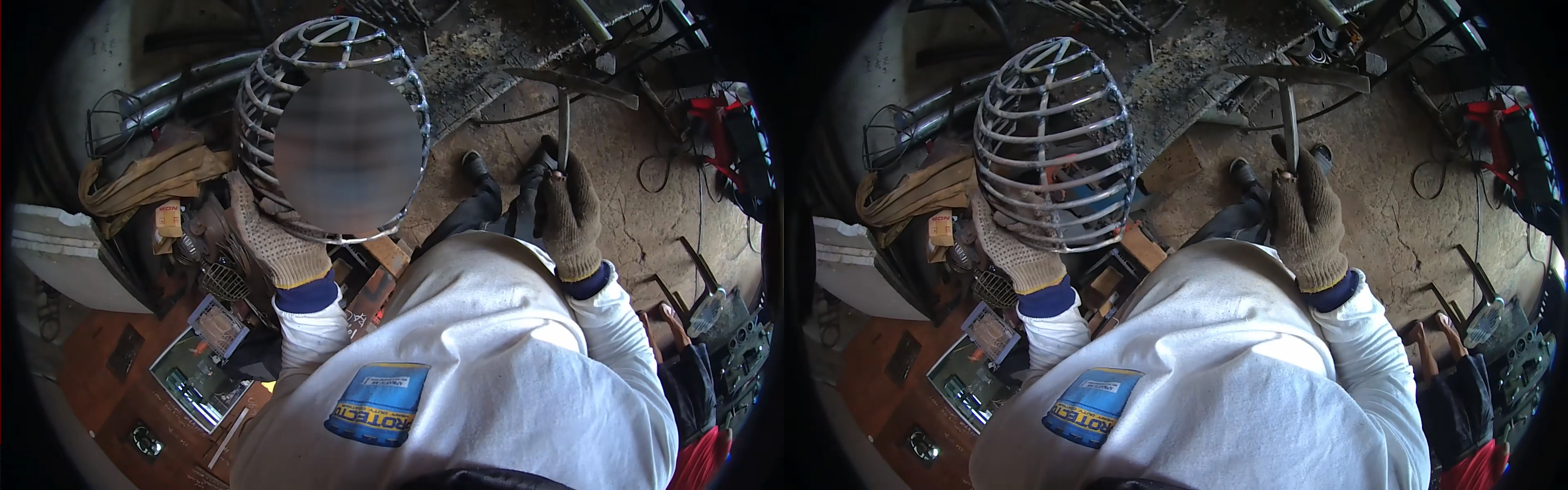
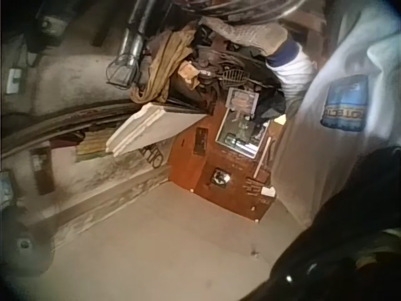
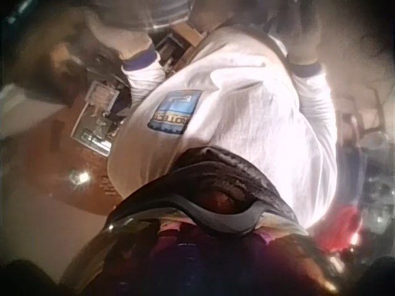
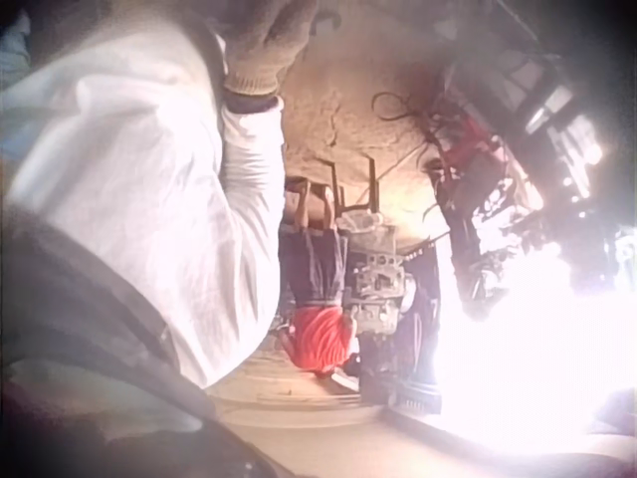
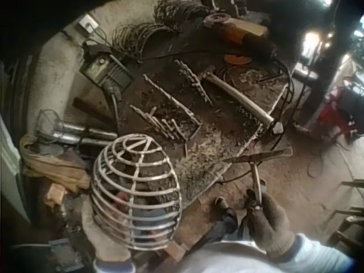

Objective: The person welds a metal wire frame using a welding tool, then uses a hammer to tap on the welded joints while holding the frame by hand.

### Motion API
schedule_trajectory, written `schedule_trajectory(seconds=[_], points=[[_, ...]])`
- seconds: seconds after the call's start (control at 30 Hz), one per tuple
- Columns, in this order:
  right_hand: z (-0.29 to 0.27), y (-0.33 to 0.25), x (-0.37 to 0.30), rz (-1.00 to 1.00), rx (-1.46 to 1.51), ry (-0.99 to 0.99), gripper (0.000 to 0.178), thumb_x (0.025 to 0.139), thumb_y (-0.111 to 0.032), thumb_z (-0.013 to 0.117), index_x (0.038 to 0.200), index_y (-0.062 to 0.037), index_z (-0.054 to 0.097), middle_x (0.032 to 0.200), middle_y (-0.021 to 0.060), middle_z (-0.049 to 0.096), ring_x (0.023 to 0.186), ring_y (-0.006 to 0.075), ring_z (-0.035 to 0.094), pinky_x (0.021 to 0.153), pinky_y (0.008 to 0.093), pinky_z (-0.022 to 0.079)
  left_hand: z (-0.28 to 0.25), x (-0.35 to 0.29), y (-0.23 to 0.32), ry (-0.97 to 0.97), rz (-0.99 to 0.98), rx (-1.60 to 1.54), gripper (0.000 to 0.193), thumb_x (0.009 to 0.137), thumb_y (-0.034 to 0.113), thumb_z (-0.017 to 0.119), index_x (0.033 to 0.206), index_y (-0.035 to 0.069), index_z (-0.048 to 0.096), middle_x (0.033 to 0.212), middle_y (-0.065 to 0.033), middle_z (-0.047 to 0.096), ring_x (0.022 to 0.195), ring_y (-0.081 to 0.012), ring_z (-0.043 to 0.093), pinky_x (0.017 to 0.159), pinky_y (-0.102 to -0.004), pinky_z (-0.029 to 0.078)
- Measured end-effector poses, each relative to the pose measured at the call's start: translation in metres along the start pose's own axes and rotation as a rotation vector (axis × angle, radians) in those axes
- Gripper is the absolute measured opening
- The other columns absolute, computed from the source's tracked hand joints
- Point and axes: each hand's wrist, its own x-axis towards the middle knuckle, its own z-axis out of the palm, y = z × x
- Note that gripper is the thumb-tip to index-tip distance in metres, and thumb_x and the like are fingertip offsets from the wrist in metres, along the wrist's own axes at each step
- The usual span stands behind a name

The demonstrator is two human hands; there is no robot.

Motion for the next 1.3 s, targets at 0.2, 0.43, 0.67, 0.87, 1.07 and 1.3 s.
schedule_trajectory(seconds=[0.2, 0.43, 0.67, 0.87, 1.07, 1.3], points=[[0.007, -0.004, 0.002, -0.103, 0.054, -0.004, 0.034, 0.1, -0.011, 0.052, 0.132, -0.0003, 0.055, 0.084, 0.0076, 0.066, 0.065, 0.009, 0.053, 0.06, 0.0275, 0.045, 0.009, -0.004, 0.003, -0.057, -0.019, -0.08, 0.045, 0.101, 0.039, 0.048, 0.126, 0.004, 0.059, 0.113, -0.0218, 0.068, 0.084, -0.0266, 0.072, 0.072, -0.0407, 0.063], [0.002, -0.004, 0.002, 0.003, 0.031, -0.014, 0.035, 0.1, -0.014, 0.053, 0.133, -0.002, 0.056, 0.08, 0.0047, 0.064, 0.063, 0.009, 0.052, 0.059, 0.0276, 0.045, -0.014, 0.01, 0.012, -0.34, -0.163, -0.278, 0.048, 0.101, 0.039, 0.047, 0.127, 0.0, 0.058, 0.112, -0.0213, 0.069, 0.086, -0.0271, 0.072, 0.08, -0.0438, 0.061], [0.007, 0.002, 0.003, -0.052, 0.004, 0.021, 0.037, 0.099, -0.014, 0.053, 0.133, -0.002, 0.056, 0.08, 0.0056, 0.064, 0.065, 0.0098, 0.052, 0.062, 0.0273, 0.046, -0.013, 0.006, 0.015, -0.388, -0.142, -0.15, 0.044, 0.101, 0.038, 0.049, 0.129, 0.005, 0.058, 0.126, -0.0144, 0.064, 0.1, -0.0241, 0.069, 0.078, -0.0402, 0.063], [0.009, -0.009, 0.005, -0.035, 0.018, -0.002, 0.036, 0.1, -0.015, 0.053, 0.133, -0.0025, 0.056, 0.079, 0.0033, 0.062, 0.065, 0.0084, 0.053, 0.06, 0.0265, 0.045, -0.01, 0.007, 0.014, -0.58, -0.242, -0.283, 0.049, 0.101, 0.04, 0.045, 0.137, 0.007, 0.052, 0.134, -0.0165, 0.058, 0.112, -0.0306, 0.064, 0.092, -0.0523, 0.057], [0.01, -0.006, 0.006, -0.012, 0.022, 0.01, 0.036, 0.1, -0.016, 0.052, 0.133, -0.0037, 0.056, 0.074, 0.0009, 0.058, 0.063, 0.0065, 0.05, 0.057, 0.0252, 0.043, -0.016, 0.004, 0.019, -0.182, -0.042, -0.142, 0.056, 0.099, 0.044, 0.046, 0.138, 0.005, 0.051, 0.131, -0.0208, 0.059, 0.111, -0.0339, 0.065, 0.093, -0.0533, 0.056], [0.009, -0.012, 0.006, 0.058, 0.018, -0.014, 0.036, 0.099, -0.015, 0.053, 0.133, -0.0036, 0.057, 0.073, 0.0018, 0.059, 0.062, 0.0074, 0.051, 0.058, 0.0261, 0.043, -0.02, 0.001, 0.027, -0.472, -0.109, -0.263, 0.058, 0.101, 0.046, 0.042, 0.144, 0.007, 0.043, 0.145, -0.0194, 0.047, 0.125, -0.039, 0.053, 0.101, -0.0607, 0.047]])
